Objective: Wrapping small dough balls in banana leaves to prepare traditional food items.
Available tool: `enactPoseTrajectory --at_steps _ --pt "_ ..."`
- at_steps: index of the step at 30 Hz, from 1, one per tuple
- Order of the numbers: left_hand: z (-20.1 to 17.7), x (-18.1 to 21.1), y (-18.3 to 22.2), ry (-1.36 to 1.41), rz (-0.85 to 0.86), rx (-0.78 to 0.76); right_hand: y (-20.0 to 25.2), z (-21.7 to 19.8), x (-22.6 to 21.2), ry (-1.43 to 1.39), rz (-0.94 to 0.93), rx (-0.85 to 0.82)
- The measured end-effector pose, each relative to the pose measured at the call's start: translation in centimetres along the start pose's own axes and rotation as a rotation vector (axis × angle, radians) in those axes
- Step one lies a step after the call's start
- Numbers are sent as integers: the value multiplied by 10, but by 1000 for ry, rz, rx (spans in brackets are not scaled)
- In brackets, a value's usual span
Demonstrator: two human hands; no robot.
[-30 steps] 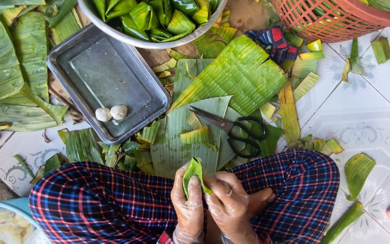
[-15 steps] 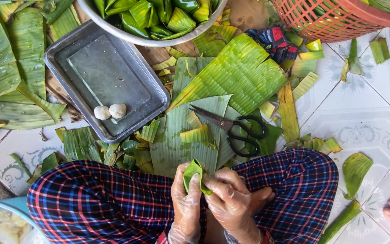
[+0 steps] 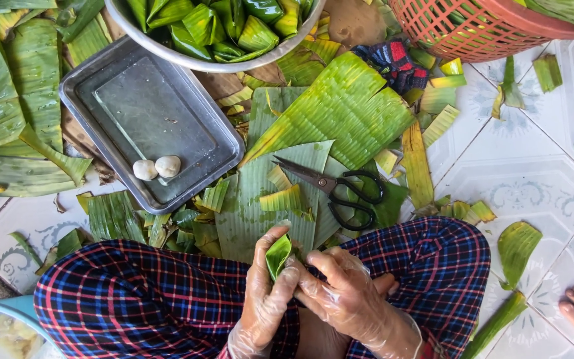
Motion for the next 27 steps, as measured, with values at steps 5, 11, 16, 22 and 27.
enactPoseTrajectory --at_steps 5,11,16,22,27 --pt "7 0 0 -241 157 -7 4 -1 11 -411 298 142" --pt "4 -3 1 -268 289 -163 -14 -5 23 -701 339 -128" --pt "-1 -7 1 -203 348 -206 -18 4 22 -700 308 -58" --pt "1 1 -4 -117 279 -212 -20 -4 15 -509 76 8" --pt "-1 8 -10 24 220 -272 4 -9 12 -231 -60 -212"
Point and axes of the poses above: each hand's wrist, its own y-axis away from the middle knuckle, its own z-axis out of the palm, x = y × z, the point moved 1 cm from there along -y, towards the middle knuckle, and after that the axes turned 4 degrees about z, right-handed, at the moved point
